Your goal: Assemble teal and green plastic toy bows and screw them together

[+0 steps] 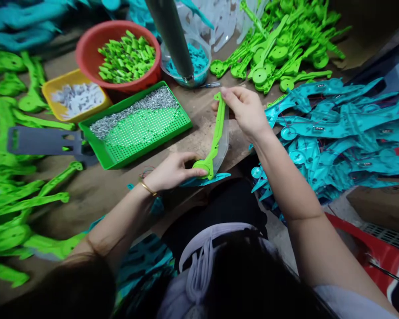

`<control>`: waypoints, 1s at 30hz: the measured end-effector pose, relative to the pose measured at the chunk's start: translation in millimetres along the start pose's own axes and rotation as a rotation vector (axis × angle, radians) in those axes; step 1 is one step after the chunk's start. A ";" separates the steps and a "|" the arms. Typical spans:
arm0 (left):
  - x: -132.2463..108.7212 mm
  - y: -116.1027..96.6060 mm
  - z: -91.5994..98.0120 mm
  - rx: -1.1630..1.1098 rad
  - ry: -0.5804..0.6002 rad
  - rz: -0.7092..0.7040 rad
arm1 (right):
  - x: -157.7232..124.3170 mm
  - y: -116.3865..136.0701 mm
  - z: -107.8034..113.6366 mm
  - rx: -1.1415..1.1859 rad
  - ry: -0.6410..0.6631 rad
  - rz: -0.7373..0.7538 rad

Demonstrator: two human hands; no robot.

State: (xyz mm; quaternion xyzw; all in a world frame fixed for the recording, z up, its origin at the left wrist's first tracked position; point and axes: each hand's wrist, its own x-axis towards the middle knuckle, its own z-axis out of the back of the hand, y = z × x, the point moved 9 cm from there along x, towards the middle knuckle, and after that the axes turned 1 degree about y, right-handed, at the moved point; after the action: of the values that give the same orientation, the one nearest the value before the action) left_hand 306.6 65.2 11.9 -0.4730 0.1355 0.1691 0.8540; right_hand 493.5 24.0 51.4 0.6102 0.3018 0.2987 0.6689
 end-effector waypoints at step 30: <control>-129.0 55.1 31.0 0.186 -0.993 0.291 | -75.6 -15.4 -205.6 -0.848 0.836 0.450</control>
State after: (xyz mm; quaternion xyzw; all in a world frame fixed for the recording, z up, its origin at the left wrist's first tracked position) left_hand 168.9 98.2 36.4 -0.2342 -0.2069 0.4772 0.8213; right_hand 287.6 95.5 23.9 0.1728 0.2574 0.7383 0.5989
